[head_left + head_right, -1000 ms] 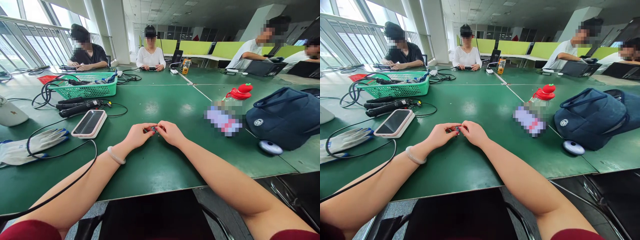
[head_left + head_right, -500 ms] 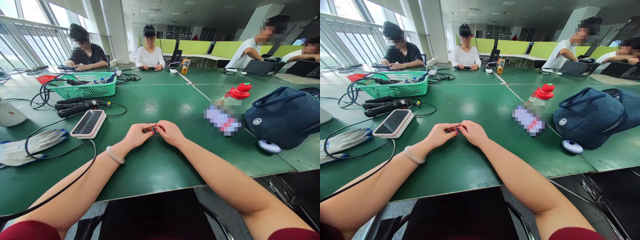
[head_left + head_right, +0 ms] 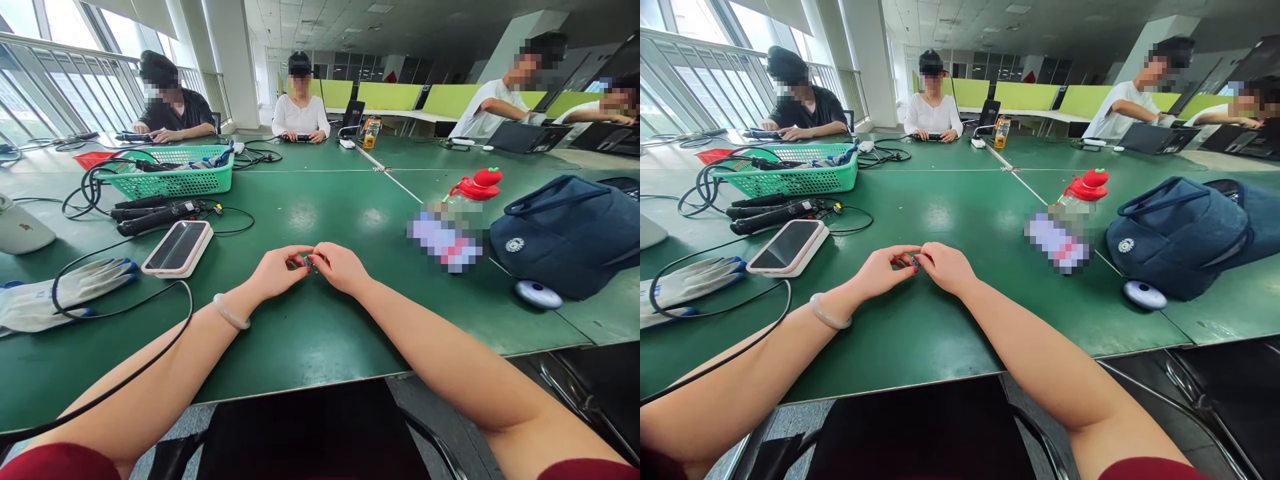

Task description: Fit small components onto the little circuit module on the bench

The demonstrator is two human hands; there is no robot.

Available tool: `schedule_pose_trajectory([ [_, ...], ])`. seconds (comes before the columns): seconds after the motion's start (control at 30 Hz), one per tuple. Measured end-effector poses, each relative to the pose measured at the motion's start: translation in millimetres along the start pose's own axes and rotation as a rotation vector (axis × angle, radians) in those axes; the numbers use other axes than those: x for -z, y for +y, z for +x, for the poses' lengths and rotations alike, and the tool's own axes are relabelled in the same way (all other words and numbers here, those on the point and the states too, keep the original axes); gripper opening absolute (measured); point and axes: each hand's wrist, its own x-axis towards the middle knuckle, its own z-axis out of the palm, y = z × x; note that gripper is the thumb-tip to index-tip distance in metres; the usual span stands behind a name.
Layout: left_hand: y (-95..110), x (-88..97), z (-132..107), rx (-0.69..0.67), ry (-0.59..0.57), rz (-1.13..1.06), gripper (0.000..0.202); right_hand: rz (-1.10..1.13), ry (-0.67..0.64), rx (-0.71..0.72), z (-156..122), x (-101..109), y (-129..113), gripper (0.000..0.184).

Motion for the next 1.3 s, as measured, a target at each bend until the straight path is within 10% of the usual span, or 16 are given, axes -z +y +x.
schedule_pose_trajectory([
  [1.3,6.3,2.2,-4.0,-0.090,-0.014,0.059,0.043,0.079,0.027,0.044,-1.2,2.3,-5.7,0.024],
])
